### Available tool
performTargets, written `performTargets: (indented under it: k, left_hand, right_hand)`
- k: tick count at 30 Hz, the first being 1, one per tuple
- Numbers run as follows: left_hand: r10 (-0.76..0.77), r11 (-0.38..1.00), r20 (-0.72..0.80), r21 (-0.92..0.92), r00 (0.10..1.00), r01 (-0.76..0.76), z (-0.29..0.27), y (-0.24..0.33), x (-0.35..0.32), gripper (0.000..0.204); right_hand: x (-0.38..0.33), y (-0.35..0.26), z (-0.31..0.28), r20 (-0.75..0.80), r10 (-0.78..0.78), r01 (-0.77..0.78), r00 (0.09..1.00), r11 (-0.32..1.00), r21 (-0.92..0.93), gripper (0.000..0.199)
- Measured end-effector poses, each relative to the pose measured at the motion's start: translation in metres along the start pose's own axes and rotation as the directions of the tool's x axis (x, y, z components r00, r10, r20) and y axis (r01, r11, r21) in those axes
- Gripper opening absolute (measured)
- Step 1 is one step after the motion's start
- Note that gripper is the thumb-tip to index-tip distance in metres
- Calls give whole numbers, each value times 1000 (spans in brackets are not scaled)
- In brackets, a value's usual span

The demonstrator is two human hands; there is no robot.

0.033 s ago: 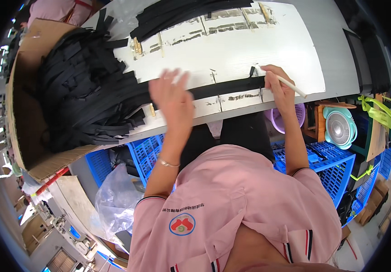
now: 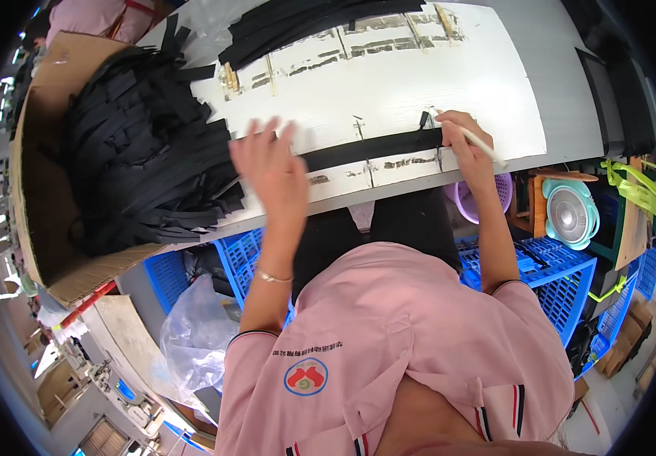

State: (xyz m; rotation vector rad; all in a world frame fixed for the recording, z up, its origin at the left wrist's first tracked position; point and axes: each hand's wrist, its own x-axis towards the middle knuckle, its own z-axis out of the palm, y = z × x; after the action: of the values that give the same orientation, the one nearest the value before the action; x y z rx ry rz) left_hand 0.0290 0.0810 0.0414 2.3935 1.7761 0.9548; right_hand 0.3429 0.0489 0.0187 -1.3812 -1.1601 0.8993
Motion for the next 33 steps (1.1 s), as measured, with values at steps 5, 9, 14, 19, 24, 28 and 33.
performTargets:
  k: [5, 9, 14, 19, 24, 28, 33]
  left_hand:
    - [-34, 971, 19, 236, 999, 29, -25, -62, 6, 37]
    - [-24, 988, -2, 154, 1000, 24, -23, -56, 19, 32]
    - [37, 996, -55, -76, 998, -41, 0, -11, 25, 28]
    - [-59, 923, 122, -372, 991, 101, 43, 29, 2, 25]
    - [-120, 866, 127, -472, 985, 167, 56, 35, 20, 23]
    - [-23, 935, -21, -354, 1000, 14, 51, 53, 19, 27]
    - [194, 944, 201, -305, 960, -127, 67, 92, -19, 37]
  right_hand:
    - [14, -6, 16, 200, -249, 318, 948, 684, -656, 34]
    - [48, -4, 30, 210, -334, 369, 919, 539, -757, 36]
    - [86, 11, 41, 39, -464, 293, 885, 490, -821, 33]
    - [62, 4, 42, -88, -416, 273, 905, 727, -630, 28]
    - [15, -12, 40, -152, -341, 193, 928, 787, -586, 26]
    - [-23, -17, 40, -133, -496, 328, 858, 729, -600, 28]
    - [-58, -12, 57, 115, -552, 455, 826, 531, -715, 40]
